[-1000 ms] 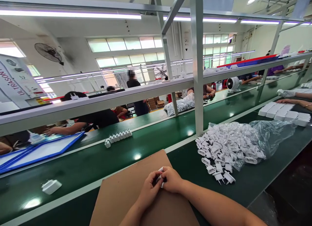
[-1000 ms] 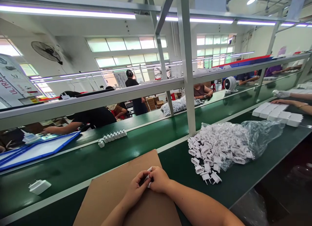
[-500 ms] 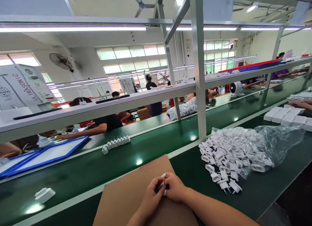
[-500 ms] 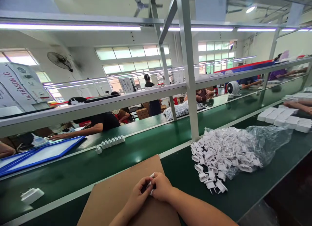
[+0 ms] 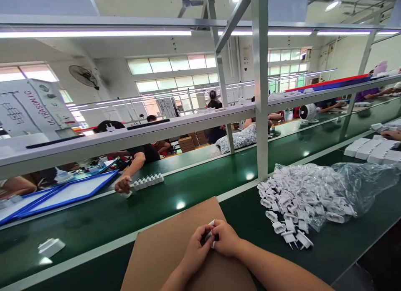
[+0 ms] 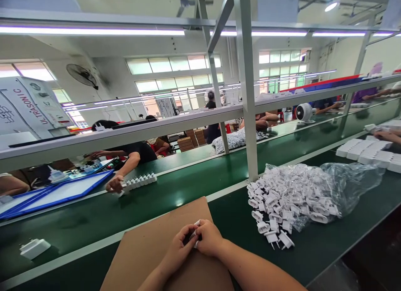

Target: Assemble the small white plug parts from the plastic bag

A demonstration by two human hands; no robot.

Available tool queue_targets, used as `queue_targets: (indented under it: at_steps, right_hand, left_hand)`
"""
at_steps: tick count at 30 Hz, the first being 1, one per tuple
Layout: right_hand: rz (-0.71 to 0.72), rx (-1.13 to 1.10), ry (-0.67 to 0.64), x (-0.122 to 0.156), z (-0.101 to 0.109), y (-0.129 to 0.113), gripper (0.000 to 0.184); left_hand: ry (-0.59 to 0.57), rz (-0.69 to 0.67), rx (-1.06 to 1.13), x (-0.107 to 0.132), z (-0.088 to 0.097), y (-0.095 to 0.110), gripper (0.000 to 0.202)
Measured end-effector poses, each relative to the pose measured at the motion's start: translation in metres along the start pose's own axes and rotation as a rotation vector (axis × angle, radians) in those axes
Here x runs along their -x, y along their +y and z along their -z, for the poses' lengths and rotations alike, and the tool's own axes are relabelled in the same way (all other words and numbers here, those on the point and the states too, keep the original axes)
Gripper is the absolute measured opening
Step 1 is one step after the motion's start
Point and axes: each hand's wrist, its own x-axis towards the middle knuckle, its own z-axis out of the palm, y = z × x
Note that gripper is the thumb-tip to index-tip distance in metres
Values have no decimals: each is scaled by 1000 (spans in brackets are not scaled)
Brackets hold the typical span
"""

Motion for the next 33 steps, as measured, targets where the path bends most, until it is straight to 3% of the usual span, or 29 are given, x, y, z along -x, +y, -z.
queue_targets:
  at_steps: [20,33]
  right_hand:
    - [10,21,16,0,-4,4,5]
    - [-13,-16,13,1,2,-5,4]
  left_hand:
    - [-15,13,18,0,1,-4,32]
    - [-25,14,11,0,3,-3,32]
